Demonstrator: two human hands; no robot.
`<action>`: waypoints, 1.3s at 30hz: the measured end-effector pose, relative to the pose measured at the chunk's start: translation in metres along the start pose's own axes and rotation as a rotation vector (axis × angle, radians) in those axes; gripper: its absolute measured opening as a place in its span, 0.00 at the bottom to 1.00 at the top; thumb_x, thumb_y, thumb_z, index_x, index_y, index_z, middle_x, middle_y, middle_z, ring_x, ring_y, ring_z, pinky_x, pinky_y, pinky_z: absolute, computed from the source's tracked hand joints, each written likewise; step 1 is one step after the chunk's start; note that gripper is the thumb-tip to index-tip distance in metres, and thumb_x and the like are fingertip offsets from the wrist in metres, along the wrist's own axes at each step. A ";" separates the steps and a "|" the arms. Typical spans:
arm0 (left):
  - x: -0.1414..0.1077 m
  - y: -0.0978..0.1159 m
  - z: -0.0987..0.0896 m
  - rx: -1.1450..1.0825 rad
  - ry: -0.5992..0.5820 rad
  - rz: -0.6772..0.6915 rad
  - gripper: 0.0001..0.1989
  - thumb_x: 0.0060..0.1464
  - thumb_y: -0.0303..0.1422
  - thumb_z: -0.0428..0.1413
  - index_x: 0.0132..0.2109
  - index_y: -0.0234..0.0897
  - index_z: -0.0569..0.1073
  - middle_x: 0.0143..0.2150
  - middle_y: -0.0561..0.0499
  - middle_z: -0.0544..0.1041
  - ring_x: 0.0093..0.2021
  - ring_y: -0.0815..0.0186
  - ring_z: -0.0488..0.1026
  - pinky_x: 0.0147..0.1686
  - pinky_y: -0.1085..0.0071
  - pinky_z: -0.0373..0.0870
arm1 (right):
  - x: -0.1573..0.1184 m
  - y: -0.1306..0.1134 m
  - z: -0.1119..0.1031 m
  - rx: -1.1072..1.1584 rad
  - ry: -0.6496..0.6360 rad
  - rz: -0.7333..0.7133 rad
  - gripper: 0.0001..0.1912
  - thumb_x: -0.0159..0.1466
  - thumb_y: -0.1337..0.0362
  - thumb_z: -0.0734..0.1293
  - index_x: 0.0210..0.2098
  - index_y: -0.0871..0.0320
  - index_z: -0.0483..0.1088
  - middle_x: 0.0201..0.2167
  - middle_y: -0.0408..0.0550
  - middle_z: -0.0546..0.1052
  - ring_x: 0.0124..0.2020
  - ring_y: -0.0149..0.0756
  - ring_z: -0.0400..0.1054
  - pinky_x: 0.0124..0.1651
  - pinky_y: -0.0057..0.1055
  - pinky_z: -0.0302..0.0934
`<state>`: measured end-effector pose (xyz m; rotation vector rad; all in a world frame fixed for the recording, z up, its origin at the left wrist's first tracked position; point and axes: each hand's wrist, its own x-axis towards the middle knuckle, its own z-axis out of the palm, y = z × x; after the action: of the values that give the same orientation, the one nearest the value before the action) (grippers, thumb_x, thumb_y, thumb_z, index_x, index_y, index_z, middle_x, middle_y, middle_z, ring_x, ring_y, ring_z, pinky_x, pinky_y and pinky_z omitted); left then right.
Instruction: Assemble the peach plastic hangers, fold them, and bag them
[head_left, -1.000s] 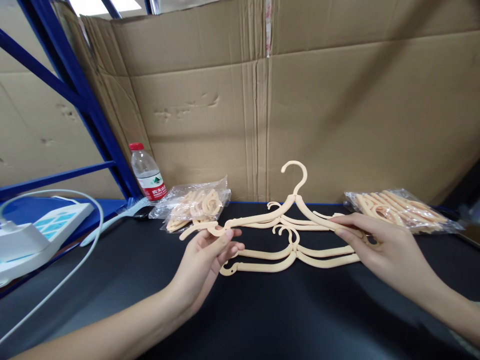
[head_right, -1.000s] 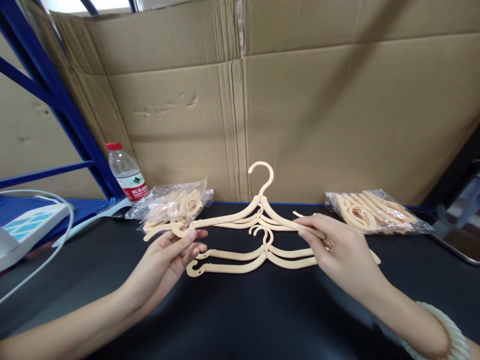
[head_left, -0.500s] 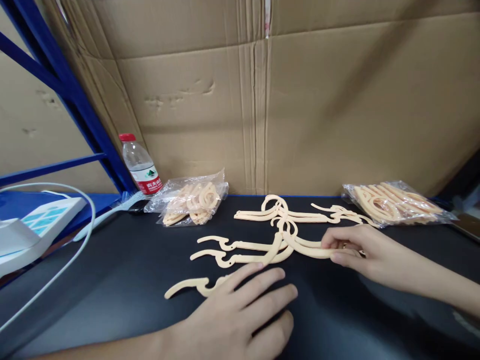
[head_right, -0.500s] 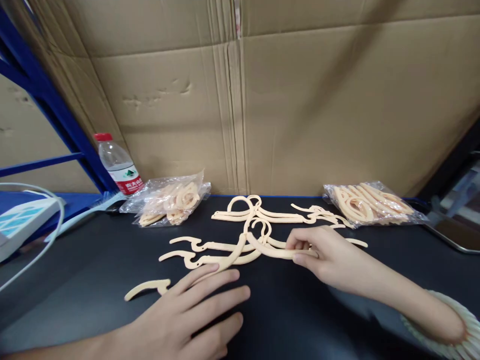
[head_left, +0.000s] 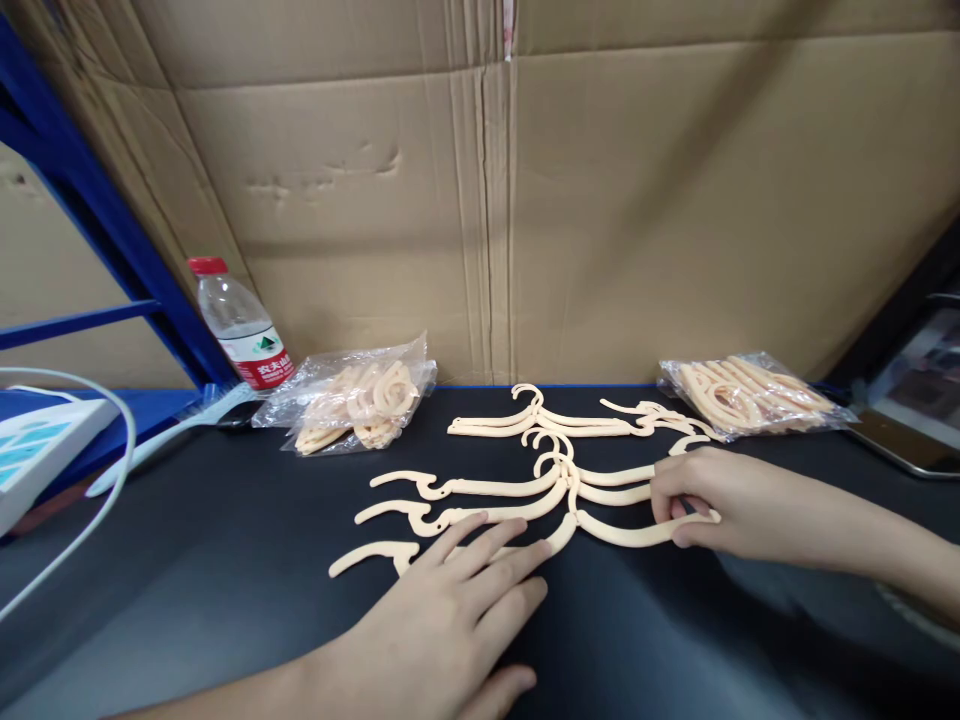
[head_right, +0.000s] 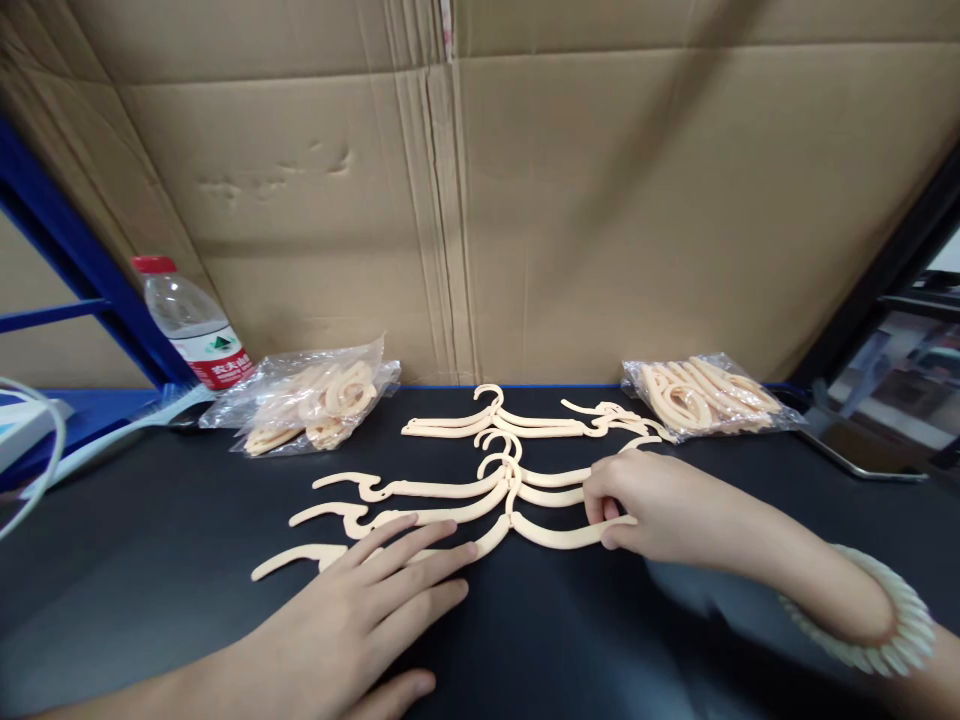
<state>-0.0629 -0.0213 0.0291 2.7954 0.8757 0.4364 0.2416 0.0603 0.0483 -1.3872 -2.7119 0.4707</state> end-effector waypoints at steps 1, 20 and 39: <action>-0.002 -0.002 0.002 0.013 0.000 -0.012 0.25 0.56 0.32 0.58 0.61 0.38 0.69 0.65 0.42 0.66 0.64 0.43 0.61 0.64 0.47 0.53 | 0.002 0.000 -0.001 -0.009 -0.003 0.008 0.09 0.52 0.75 0.64 0.24 0.55 0.71 0.24 0.41 0.74 0.25 0.33 0.66 0.27 0.26 0.54; -0.005 -0.021 0.017 0.089 0.020 -0.181 0.32 0.57 0.37 0.55 0.68 0.45 0.57 0.70 0.48 0.56 0.69 0.48 0.53 0.65 0.44 0.46 | 0.019 0.008 0.005 0.018 0.126 0.056 0.04 0.54 0.72 0.67 0.24 0.58 0.69 0.21 0.43 0.72 0.24 0.33 0.64 0.27 0.27 0.53; -0.005 -0.018 0.014 0.118 0.063 -0.127 0.27 0.58 0.31 0.54 0.64 0.49 0.63 0.69 0.50 0.60 0.67 0.51 0.56 0.64 0.43 0.50 | 0.042 0.119 -0.004 -0.222 0.525 0.080 0.16 0.64 0.65 0.57 0.44 0.59 0.74 0.44 0.57 0.77 0.48 0.50 0.68 0.51 0.44 0.62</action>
<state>-0.0717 -0.0102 0.0105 2.8233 1.1205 0.4696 0.3102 0.1601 0.0139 -1.4217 -2.3314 -0.1818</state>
